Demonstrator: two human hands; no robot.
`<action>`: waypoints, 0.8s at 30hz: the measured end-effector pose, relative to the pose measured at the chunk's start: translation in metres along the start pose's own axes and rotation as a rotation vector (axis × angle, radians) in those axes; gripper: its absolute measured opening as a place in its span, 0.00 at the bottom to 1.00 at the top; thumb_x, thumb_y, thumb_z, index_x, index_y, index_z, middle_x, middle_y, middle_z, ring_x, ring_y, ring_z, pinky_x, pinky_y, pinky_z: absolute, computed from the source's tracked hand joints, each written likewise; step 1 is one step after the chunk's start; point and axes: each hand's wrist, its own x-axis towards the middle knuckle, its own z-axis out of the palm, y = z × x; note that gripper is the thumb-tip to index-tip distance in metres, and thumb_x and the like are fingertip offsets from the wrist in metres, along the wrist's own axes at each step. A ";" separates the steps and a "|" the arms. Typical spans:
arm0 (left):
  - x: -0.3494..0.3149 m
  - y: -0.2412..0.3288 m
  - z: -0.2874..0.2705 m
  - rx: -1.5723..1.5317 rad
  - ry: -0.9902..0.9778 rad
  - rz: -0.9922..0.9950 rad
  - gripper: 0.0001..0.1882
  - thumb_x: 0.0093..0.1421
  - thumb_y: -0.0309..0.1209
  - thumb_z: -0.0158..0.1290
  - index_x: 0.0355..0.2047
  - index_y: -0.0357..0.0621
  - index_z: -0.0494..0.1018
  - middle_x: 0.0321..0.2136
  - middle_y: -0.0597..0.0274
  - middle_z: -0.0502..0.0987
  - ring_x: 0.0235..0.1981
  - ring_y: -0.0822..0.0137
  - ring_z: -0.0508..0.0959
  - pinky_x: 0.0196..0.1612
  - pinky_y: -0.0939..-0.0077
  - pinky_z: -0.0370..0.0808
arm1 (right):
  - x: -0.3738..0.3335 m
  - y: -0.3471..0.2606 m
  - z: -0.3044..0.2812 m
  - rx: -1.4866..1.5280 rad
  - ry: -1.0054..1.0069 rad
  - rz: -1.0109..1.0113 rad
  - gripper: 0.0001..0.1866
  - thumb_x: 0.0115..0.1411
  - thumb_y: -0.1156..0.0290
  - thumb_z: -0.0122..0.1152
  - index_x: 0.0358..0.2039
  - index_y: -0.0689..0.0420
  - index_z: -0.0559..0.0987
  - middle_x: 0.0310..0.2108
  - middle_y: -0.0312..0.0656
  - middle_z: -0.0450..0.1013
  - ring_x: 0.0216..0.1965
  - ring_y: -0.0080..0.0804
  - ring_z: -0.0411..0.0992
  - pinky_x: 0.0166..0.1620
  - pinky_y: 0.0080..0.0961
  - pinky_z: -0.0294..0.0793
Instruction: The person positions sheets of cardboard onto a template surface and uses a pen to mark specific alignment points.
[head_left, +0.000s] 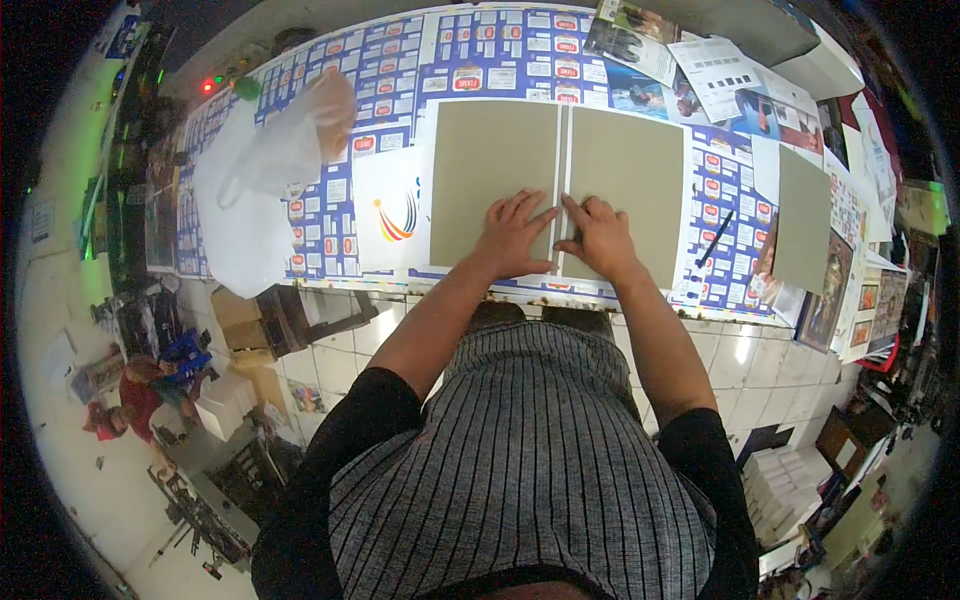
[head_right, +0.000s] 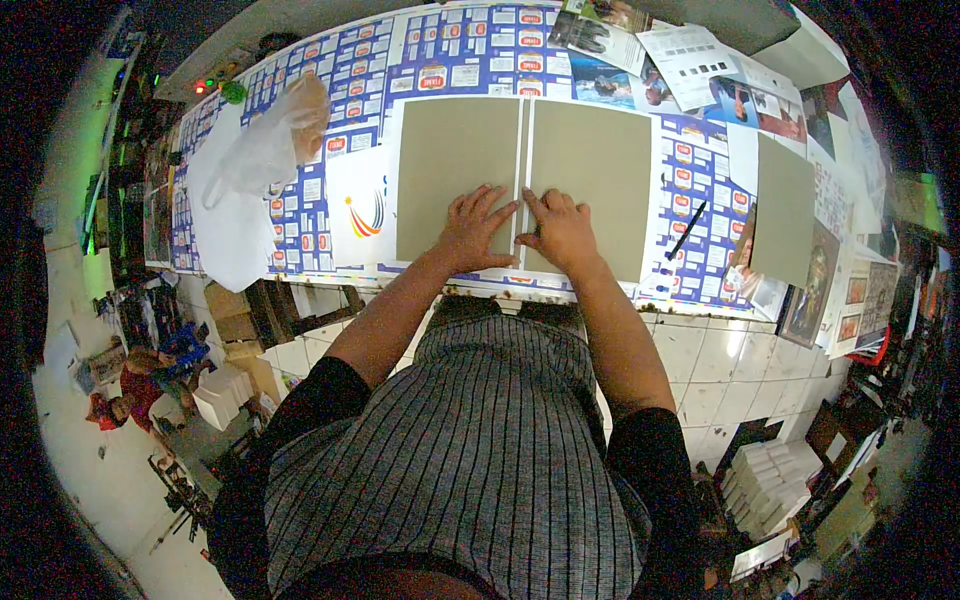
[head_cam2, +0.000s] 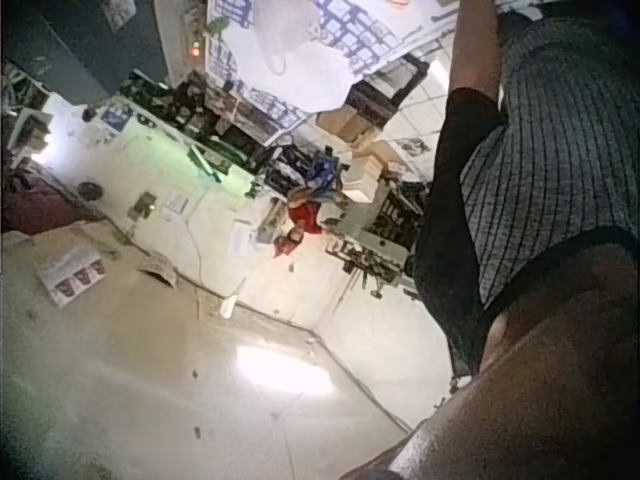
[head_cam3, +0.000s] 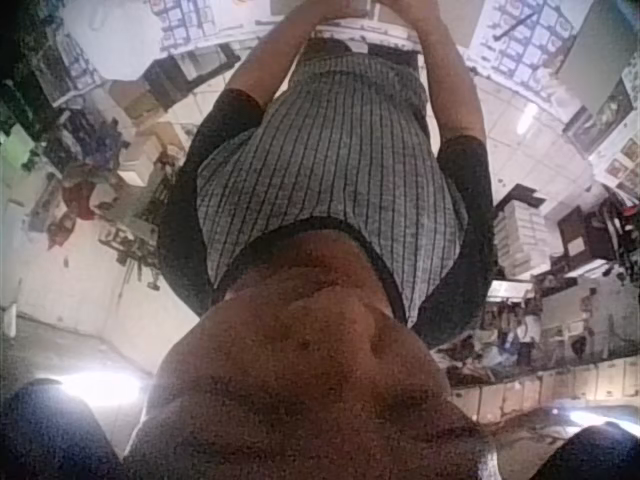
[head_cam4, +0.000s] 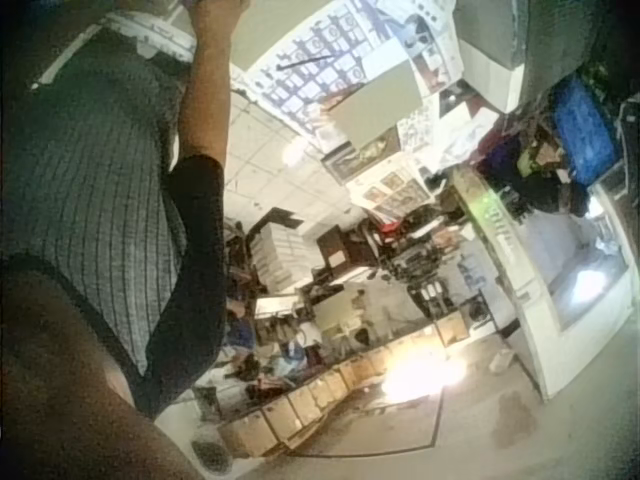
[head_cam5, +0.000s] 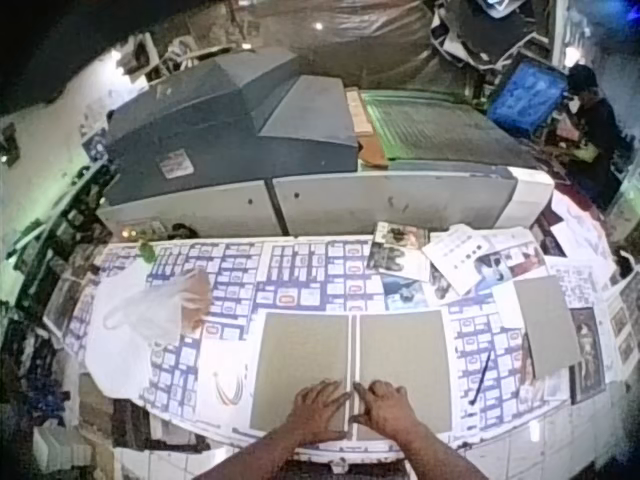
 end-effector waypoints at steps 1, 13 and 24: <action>0.000 -0.001 0.001 0.000 -0.001 -0.001 0.51 0.43 0.60 0.63 0.66 0.58 0.62 0.69 0.57 0.52 0.71 0.54 0.49 0.67 0.44 0.45 | 0.000 -0.001 -0.001 0.002 -0.020 0.008 0.45 0.46 0.48 0.72 0.65 0.42 0.67 0.45 0.40 0.69 0.52 0.38 0.68 0.49 0.45 0.65; 0.001 0.000 -0.001 0.000 0.000 0.001 0.52 0.43 0.63 0.62 0.67 0.58 0.61 0.70 0.57 0.51 0.71 0.54 0.48 0.68 0.43 0.44 | 0.002 0.000 0.000 -0.024 0.002 -0.002 0.45 0.46 0.48 0.72 0.65 0.42 0.67 0.46 0.40 0.70 0.52 0.38 0.68 0.49 0.44 0.65; 0.002 -0.001 -0.004 0.007 -0.040 0.004 0.54 0.41 0.62 0.65 0.68 0.59 0.59 0.70 0.54 0.51 0.70 0.48 0.50 0.67 0.41 0.47 | 0.003 0.000 0.000 -0.012 0.000 -0.027 0.43 0.45 0.48 0.73 0.63 0.40 0.70 0.42 0.38 0.70 0.49 0.36 0.69 0.45 0.44 0.66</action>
